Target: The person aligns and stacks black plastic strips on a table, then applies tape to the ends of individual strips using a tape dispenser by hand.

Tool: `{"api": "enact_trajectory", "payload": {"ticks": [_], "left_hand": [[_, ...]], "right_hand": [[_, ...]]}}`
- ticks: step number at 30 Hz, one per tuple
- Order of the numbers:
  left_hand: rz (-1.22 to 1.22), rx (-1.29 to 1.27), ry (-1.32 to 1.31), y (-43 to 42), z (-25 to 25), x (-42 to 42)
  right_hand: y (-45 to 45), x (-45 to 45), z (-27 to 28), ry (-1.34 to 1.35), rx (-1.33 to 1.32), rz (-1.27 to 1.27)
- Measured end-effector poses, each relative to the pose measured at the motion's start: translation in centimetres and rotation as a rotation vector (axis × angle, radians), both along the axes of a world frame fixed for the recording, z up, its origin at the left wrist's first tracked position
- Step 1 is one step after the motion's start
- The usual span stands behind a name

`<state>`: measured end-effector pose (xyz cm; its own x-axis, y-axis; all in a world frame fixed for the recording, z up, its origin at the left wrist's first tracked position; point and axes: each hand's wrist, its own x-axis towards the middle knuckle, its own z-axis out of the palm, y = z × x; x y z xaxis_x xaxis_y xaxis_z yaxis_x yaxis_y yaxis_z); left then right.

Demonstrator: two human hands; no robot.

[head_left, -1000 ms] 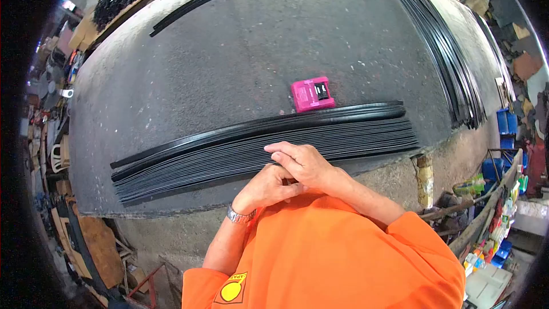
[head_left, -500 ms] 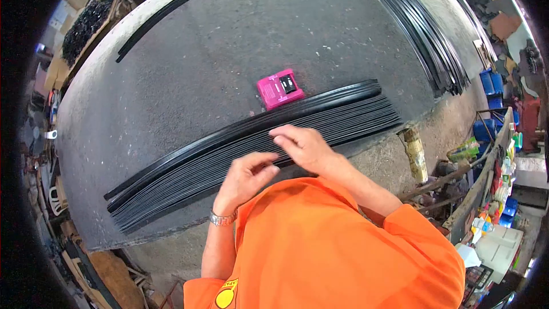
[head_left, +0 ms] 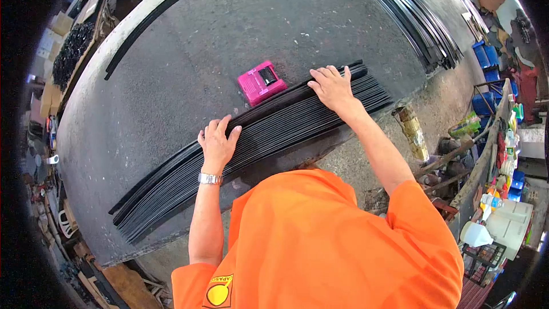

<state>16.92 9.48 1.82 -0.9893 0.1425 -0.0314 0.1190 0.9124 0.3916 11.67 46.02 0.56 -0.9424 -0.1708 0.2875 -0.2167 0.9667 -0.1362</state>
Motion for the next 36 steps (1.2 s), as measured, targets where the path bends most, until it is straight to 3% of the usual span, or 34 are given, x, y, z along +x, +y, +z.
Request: {"api": "enact_trajectory", "payload": {"ticks": [2,9,20,25,28,33,36], "left_hand": [[-0.008,0.02,0.044,0.0,-0.3,1.2],[0.013,-0.035,0.144,1.2,-1.4,4.5],[-0.024,-0.316,0.093,6.8,-2.4,4.5],[-0.071,-0.345,0.067,11.4,-2.0,4.9],[-0.094,-0.242,0.036,9.1,-2.1,5.4],[0.21,-0.262,-0.008,-3.0,-2.2,8.6],[0.426,-0.305,-0.021,-3.7,-3.0,8.9]], "right_hand": [[0.7,1.1,1.6,-0.219,0.056,-0.034],[0.7,5.8,-0.7,0.03,0.047,-0.055],[0.9,5.9,-0.7,0.041,-0.027,-0.098],[1.4,6.3,-0.3,0.042,-0.063,-0.091],[1.5,6.2,0.1,-0.014,-0.065,-0.068],[1.4,6.0,-0.3,-0.041,0.057,-0.036],[1.3,5.7,-0.6,-0.074,0.01,-0.021]]}}
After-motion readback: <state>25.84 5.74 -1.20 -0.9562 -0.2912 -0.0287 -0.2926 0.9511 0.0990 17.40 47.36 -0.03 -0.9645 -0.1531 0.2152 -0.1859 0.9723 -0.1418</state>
